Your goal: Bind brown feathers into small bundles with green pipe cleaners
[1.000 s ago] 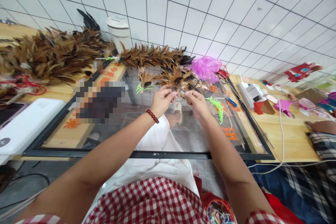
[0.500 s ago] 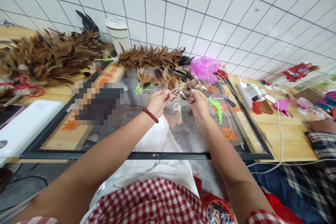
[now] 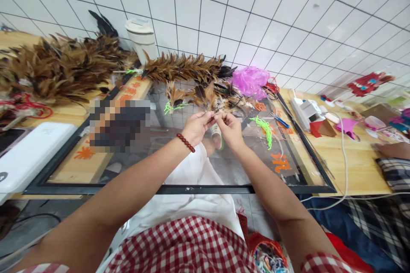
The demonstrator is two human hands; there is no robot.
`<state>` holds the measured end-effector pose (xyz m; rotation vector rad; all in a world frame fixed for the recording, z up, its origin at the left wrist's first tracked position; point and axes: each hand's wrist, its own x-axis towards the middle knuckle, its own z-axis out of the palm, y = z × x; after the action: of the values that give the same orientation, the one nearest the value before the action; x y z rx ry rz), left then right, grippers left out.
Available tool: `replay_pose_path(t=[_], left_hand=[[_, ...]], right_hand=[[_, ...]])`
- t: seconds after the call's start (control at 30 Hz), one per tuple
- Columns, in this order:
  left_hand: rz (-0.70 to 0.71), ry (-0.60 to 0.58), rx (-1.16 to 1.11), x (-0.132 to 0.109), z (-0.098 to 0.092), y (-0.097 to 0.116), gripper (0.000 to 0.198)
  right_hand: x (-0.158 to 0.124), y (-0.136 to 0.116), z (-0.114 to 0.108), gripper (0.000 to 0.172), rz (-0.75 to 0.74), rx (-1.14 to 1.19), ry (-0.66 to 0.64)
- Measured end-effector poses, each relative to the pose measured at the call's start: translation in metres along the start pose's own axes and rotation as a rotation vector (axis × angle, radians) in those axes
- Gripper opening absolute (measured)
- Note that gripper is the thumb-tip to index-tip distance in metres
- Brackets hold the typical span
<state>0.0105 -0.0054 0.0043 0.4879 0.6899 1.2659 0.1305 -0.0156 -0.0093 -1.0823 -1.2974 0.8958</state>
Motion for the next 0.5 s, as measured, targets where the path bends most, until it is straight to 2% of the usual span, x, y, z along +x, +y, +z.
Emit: replay_pose_path(t=[0.17, 0.27, 0.33, 0.43, 0.5], left_hand=[[0.033, 0.005, 0.060, 0.001, 0.000, -0.002, 0.011], [0.035, 0.021, 0.150, 0.000, 0.000, -0.002, 0.014], [0.021, 0.039, 0.181, -0.001, 0.001, -0.002, 0.012], [0.013, 0.066, 0.180, 0.000, 0.001, -0.002, 0.011], [0.011, 0.066, 0.175, 0.000, 0.001, -0.002, 0.011]], right_hand=[[0.000, 0.002, -0.001, 0.025, 0.052, -0.035, -0.032], [0.003, 0.002, -0.003, 0.026, 0.084, -0.042, 0.016], [0.004, -0.001, -0.003, 0.033, 0.108, 0.018, 0.037], [0.005, -0.007, -0.004, 0.046, 0.172, 0.148, -0.023], [0.005, -0.010, -0.005, 0.046, 0.210, 0.199, -0.060]])
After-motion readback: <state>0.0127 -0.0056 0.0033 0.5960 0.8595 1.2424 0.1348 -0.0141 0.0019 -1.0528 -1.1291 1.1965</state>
